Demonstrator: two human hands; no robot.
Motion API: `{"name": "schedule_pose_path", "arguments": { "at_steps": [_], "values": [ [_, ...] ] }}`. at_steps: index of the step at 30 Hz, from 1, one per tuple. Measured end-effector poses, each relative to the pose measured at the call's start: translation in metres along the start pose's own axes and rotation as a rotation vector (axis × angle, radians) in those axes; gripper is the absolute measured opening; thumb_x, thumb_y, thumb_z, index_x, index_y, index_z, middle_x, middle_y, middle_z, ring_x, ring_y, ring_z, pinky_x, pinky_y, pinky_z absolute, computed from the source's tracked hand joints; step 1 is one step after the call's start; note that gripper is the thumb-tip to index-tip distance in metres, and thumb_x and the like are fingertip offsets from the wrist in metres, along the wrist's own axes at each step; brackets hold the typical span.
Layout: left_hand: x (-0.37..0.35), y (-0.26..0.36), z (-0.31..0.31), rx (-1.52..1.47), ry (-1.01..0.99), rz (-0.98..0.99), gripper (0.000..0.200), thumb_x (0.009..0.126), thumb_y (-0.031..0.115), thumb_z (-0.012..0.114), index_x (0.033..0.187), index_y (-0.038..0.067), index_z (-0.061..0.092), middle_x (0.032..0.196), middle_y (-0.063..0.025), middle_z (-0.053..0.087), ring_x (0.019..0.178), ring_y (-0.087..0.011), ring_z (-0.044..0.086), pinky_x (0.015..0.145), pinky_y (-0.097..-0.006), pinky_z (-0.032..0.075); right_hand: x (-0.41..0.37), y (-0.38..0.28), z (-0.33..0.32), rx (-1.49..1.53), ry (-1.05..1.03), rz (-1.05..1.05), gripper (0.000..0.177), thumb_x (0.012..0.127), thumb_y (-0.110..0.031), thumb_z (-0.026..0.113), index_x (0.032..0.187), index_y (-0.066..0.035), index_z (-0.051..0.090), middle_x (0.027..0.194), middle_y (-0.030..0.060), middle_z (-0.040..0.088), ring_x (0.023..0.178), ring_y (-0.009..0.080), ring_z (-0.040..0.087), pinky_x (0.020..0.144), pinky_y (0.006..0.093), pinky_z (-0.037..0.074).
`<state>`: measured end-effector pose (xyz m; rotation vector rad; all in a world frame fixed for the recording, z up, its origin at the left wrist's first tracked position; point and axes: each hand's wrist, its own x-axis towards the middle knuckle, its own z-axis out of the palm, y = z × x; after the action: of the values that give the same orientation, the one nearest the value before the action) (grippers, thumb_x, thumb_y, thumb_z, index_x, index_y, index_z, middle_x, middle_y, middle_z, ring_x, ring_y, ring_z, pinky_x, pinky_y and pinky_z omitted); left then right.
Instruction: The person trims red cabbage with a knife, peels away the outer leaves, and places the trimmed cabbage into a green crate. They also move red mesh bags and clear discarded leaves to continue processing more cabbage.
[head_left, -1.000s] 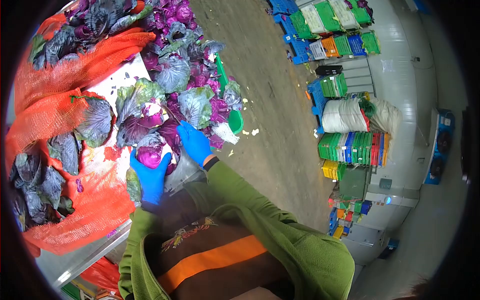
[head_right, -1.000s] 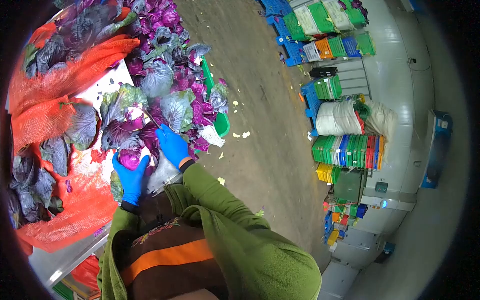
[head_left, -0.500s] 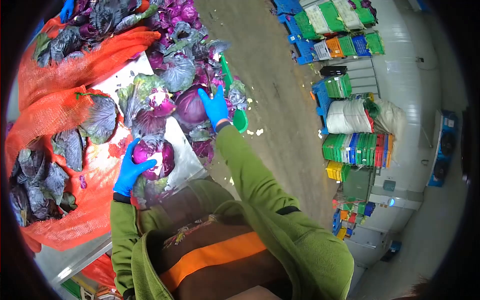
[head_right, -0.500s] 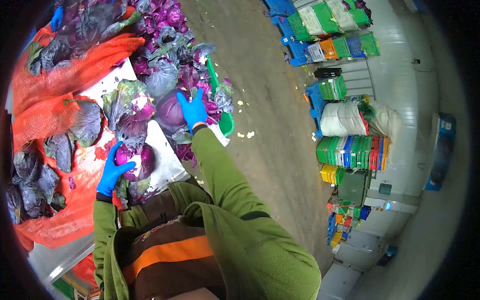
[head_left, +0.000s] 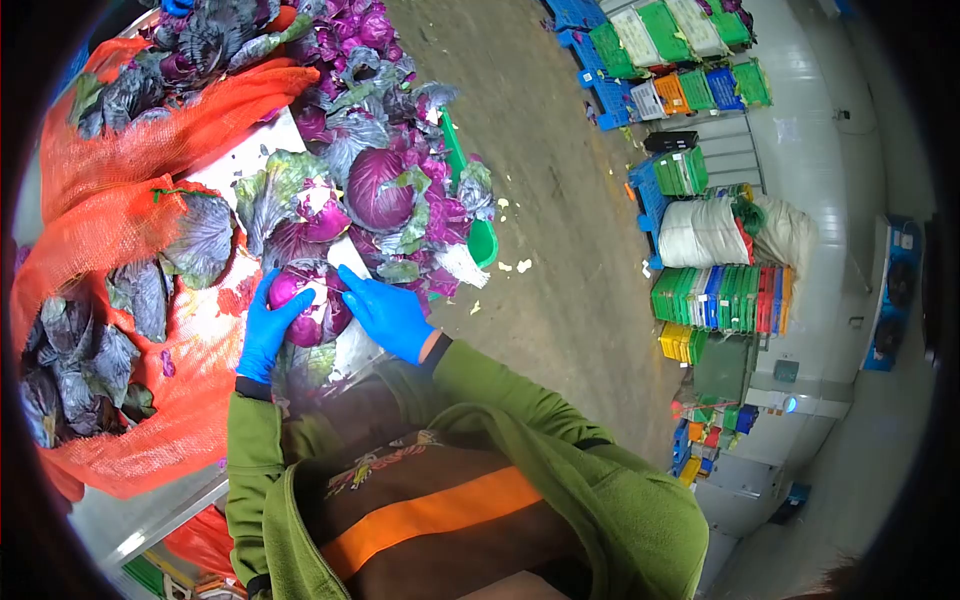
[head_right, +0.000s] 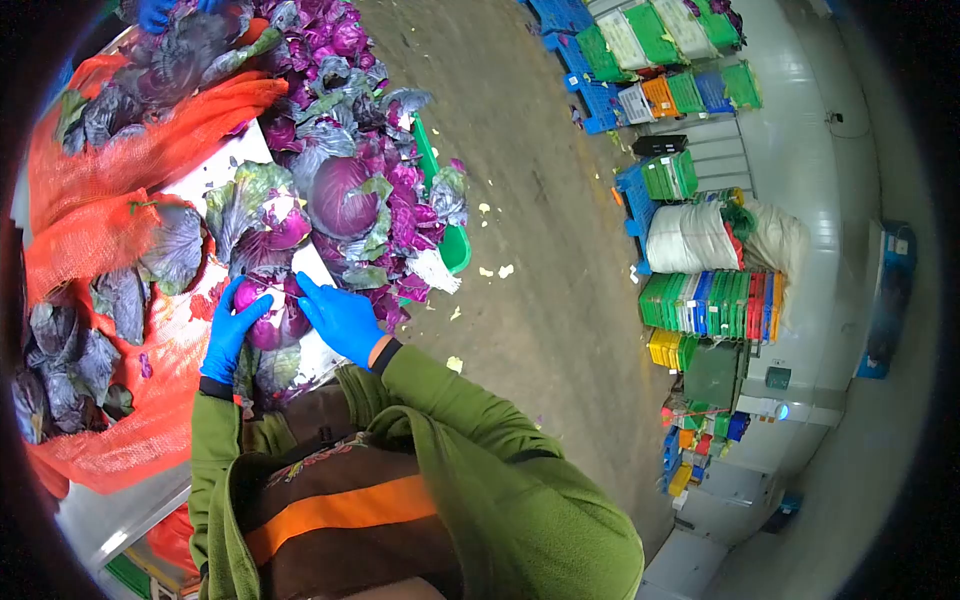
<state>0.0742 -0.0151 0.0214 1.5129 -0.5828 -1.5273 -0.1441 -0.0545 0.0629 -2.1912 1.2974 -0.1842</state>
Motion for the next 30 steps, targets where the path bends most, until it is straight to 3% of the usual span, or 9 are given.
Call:
{"name": "schedule_pose_path", "arguments": {
  "at_steps": [8,13,15,17,18,20,22,25,30],
  "values": [
    [0.003,-0.003,0.001,-0.036,-0.005,-0.015,0.084,0.076,0.024,0.084,0.143,0.001,0.040,0.133,-0.0152,0.053,0.116,-0.0225,0.056,0.101,-0.0339,0.046,0.006,-0.003,0.005,-0.162,0.118,-0.045,0.050,0.096,-0.033,0.054,0.141,-0.011,0.046,0.082,0.0114,0.062,0.073,0.0308,0.063,0.063,0.0443,0.049],
    [-0.007,-0.003,0.015,-0.144,0.056,0.010,0.077,0.074,0.023,0.086,0.135,0.001,0.044,0.125,-0.0161,0.055,0.109,-0.0217,0.058,0.096,-0.0346,0.049,0.004,0.005,-0.001,0.262,0.185,0.119,0.044,0.101,-0.035,0.047,0.134,-0.007,0.053,0.112,0.0169,0.066,0.097,0.0354,0.065,0.079,0.0438,0.052],
    [-0.026,-0.004,0.029,-0.149,0.246,0.028,0.074,0.074,0.027,0.086,0.126,-0.004,0.044,0.120,-0.0172,0.056,0.108,-0.0219,0.057,0.094,-0.0347,0.049,0.007,0.009,-0.010,0.314,0.015,0.310,0.045,0.102,-0.036,0.043,0.133,-0.005,0.055,0.128,0.0199,0.060,0.113,0.0358,0.060,0.092,0.0412,0.049],
    [-0.039,-0.007,0.024,0.310,0.302,-0.205,0.086,0.072,0.029,0.088,0.126,-0.012,0.036,0.124,-0.0205,0.051,0.111,-0.0259,0.055,0.094,-0.0366,0.048,0.002,0.010,-0.003,0.511,0.027,0.351,0.046,0.102,-0.035,0.044,0.134,-0.004,0.053,0.129,0.0205,0.059,0.117,0.0342,0.059,0.099,0.0391,0.045],
    [-0.042,-0.015,0.026,0.454,0.389,0.021,0.087,0.072,0.027,0.087,0.131,-0.011,0.036,0.126,-0.0207,0.050,0.113,-0.0267,0.054,0.096,-0.0372,0.047,0.000,0.009,-0.002,0.523,0.006,0.342,0.046,0.102,-0.035,0.044,0.134,-0.002,0.053,0.131,0.0205,0.058,0.119,0.0332,0.057,0.101,0.0386,0.044],
    [-0.047,-0.020,0.025,0.600,0.471,0.241,0.089,0.072,0.025,0.087,0.136,-0.010,0.035,0.129,-0.0208,0.049,0.115,-0.0275,0.054,0.098,-0.0378,0.046,0.001,0.006,0.009,0.497,0.038,0.290,0.046,0.102,-0.034,0.043,0.134,-0.002,0.053,0.130,0.0208,0.058,0.119,0.0334,0.058,0.101,0.0389,0.044],
    [-0.035,-0.006,0.020,0.120,-0.084,0.248,0.093,0.073,0.023,0.086,0.144,-0.005,0.032,0.133,-0.0198,0.045,0.120,-0.0283,0.051,0.102,-0.0384,0.043,0.008,0.007,0.017,0.461,0.130,0.174,0.044,0.103,-0.033,0.043,0.134,-0.003,0.053,0.127,0.0220,0.060,0.115,0.0350,0.059,0.098,0.0397,0.045],
    [-0.039,-0.005,0.031,0.121,0.018,0.167,0.094,0.077,0.026,0.082,0.151,0.003,0.028,0.139,-0.0197,0.046,0.126,-0.0270,0.048,0.108,-0.0380,0.038,0.007,0.004,0.007,0.360,0.223,0.119,0.042,0.102,-0.032,0.044,0.133,-0.004,0.053,0.122,0.0221,0.061,0.109,0.0368,0.061,0.091,0.0417,0.049],
    [-0.038,-0.013,0.060,0.309,0.298,0.190,0.090,0.082,0.036,0.078,0.148,-0.002,0.029,0.138,-0.0262,0.043,0.125,-0.0323,0.048,0.106,-0.0410,0.039,-0.021,-0.003,-0.003,0.087,0.113,0.058,0.049,0.100,-0.032,0.047,0.142,-0.008,0.043,0.094,0.0173,0.064,0.085,0.0346,0.064,0.072,0.0443,0.051]
  ]
}}
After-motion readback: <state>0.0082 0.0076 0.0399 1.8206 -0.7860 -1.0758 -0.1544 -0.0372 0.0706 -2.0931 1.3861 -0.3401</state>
